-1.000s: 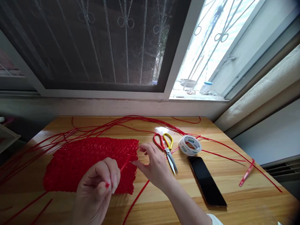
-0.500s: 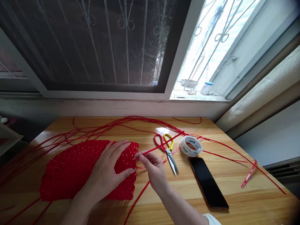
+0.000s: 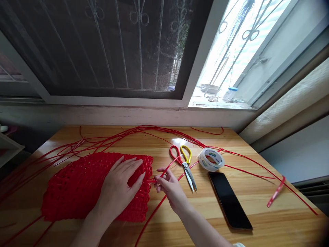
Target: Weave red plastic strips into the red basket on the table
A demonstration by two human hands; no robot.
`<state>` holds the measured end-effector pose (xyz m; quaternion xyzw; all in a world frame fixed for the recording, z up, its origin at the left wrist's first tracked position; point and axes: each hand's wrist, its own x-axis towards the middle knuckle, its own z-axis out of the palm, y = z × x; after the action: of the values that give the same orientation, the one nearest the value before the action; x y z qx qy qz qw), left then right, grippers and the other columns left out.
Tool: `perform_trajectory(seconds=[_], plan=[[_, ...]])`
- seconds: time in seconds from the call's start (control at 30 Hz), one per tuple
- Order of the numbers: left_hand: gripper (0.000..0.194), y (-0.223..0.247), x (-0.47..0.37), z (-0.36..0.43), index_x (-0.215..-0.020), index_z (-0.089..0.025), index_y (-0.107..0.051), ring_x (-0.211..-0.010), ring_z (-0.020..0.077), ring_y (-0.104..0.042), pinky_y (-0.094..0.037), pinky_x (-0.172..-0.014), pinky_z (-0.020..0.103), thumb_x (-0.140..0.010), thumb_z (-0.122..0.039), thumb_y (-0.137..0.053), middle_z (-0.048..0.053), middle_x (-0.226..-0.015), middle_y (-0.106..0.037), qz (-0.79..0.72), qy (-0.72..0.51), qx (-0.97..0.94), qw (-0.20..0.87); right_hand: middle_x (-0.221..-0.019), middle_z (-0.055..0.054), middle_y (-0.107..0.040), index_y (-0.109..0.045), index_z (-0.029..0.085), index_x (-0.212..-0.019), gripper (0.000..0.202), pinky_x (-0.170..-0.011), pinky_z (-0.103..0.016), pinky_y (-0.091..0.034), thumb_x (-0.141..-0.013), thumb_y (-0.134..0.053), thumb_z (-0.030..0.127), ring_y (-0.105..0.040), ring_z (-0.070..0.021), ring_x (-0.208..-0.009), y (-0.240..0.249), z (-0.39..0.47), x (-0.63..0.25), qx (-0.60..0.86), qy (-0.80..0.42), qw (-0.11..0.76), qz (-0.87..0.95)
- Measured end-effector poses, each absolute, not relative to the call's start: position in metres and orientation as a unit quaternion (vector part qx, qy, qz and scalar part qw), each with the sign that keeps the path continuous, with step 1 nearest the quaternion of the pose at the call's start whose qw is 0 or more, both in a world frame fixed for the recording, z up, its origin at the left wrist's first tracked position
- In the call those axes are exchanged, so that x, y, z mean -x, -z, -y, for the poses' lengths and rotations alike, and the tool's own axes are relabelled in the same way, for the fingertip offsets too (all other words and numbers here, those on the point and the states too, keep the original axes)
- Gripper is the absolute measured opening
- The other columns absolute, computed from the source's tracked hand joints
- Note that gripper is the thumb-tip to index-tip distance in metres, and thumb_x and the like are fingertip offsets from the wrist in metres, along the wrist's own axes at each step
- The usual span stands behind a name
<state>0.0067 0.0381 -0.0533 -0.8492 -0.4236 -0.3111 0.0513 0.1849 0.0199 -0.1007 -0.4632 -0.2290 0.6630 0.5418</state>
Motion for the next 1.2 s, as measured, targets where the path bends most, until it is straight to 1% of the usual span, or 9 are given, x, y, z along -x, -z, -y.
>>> perform_trajectory(seconds=[0.2,0.33,0.43,0.5,0.6,0.73,0.9,1.0,1.2], plan=[[0.039,0.059,-0.008,-0.040,-0.114,-0.016,-0.057,-0.102,0.0204,-0.060,-0.038,-0.100,0.045,-0.083,-0.041,-0.057,0.007,-0.112,-0.064,0.430,0.320,0.843,0.047,-0.073,-0.003,-0.066,-0.048,0.016,-0.100,0.050,-0.049,-0.021,-0.042,-0.061,-0.076,0.030,-0.056,-0.0097,-0.055,0.105,-0.028,-0.186,0.427,-0.673,0.571,0.196],[0.042,0.063,-0.008,-0.040,-0.115,-0.017,-0.057,-0.102,0.0209,-0.060,-0.038,-0.100,0.046,-0.081,-0.043,-0.060,0.007,-0.112,-0.064,0.438,0.318,0.840,0.043,-0.081,-0.001,-0.065,-0.045,0.021,-0.104,0.054,-0.062,-0.027,-0.050,-0.061,-0.076,0.023,-0.063,-0.0129,-0.066,0.105,-0.030,-0.187,0.419,-0.625,0.644,0.140],[0.042,0.062,-0.008,-0.040,-0.114,-0.017,-0.058,-0.102,0.0207,-0.060,-0.037,-0.101,0.046,-0.080,-0.042,-0.061,0.007,-0.112,-0.064,0.442,0.318,0.838,0.032,-0.075,0.004,-0.061,-0.046,0.022,-0.102,0.043,-0.065,-0.028,-0.052,-0.068,-0.071,0.030,-0.062,-0.0111,-0.062,0.098,-0.035,-0.195,0.389,-0.565,0.717,0.123],[0.038,0.059,-0.007,-0.039,-0.114,-0.018,-0.059,-0.102,0.0205,-0.060,-0.037,-0.101,0.046,-0.082,-0.039,-0.059,0.006,-0.112,-0.064,0.442,0.317,0.839,0.019,-0.065,0.006,-0.057,-0.048,0.021,-0.099,0.034,-0.054,-0.023,-0.050,-0.073,-0.066,0.034,-0.055,-0.0071,-0.050,0.094,-0.037,-0.202,0.376,-0.547,0.733,0.144],[0.031,0.055,-0.006,-0.038,-0.114,-0.020,-0.059,-0.104,0.0189,-0.059,-0.037,-0.101,0.046,-0.088,-0.032,-0.050,0.006,-0.114,-0.063,0.444,0.308,0.841,-0.005,-0.055,0.009,-0.053,-0.049,0.020,-0.102,0.036,-0.036,-0.017,-0.038,-0.074,-0.064,0.037,-0.038,-0.0042,-0.035,0.095,-0.036,-0.205,0.399,-0.599,0.663,0.208],[0.031,0.053,-0.004,-0.037,-0.117,-0.021,-0.058,-0.107,0.0183,-0.058,-0.037,-0.102,0.046,-0.089,-0.031,-0.047,0.005,-0.116,-0.062,0.442,0.296,0.846,-0.022,-0.047,0.010,-0.051,-0.050,0.019,-0.102,0.040,-0.029,-0.017,-0.032,-0.076,-0.059,0.048,-0.029,-0.0040,-0.027,0.112,-0.031,-0.197,0.433,-0.691,0.502,0.288],[0.034,0.051,0.000,-0.037,-0.115,-0.020,-0.058,-0.108,0.0168,-0.057,-0.037,-0.103,0.046,-0.087,-0.016,-0.039,0.004,-0.116,-0.062,0.443,0.307,0.841,-0.044,-0.055,0.005,-0.055,-0.061,0.015,-0.077,0.034,-0.039,-0.017,-0.038,-0.069,-0.068,0.047,-0.045,-0.0046,-0.038,0.130,-0.035,-0.197,0.438,-0.674,0.464,0.371],[0.039,0.049,0.002,-0.037,-0.112,-0.019,-0.059,-0.107,0.0163,-0.058,-0.039,-0.103,0.045,-0.083,-0.009,-0.034,0.003,-0.114,-0.063,0.441,0.320,0.837,-0.054,-0.057,0.005,-0.057,-0.068,0.015,-0.084,0.032,-0.052,-0.020,-0.045,-0.065,-0.074,0.039,-0.053,-0.0073,-0.050,0.133,-0.038,-0.206,0.421,-0.681,0.453,0.392],[0.035,0.048,-0.001,-0.037,-0.109,-0.020,-0.060,-0.105,0.0182,-0.058,-0.043,-0.098,0.044,-0.083,-0.013,-0.038,0.004,-0.109,-0.064,0.437,0.338,0.832,-0.049,-0.069,0.003,-0.059,-0.070,0.020,-0.095,0.026,-0.064,-0.022,-0.047,-0.072,-0.071,0.032,-0.056,-0.0081,-0.063,0.138,-0.042,-0.213,0.323,-0.717,0.430,0.443]])
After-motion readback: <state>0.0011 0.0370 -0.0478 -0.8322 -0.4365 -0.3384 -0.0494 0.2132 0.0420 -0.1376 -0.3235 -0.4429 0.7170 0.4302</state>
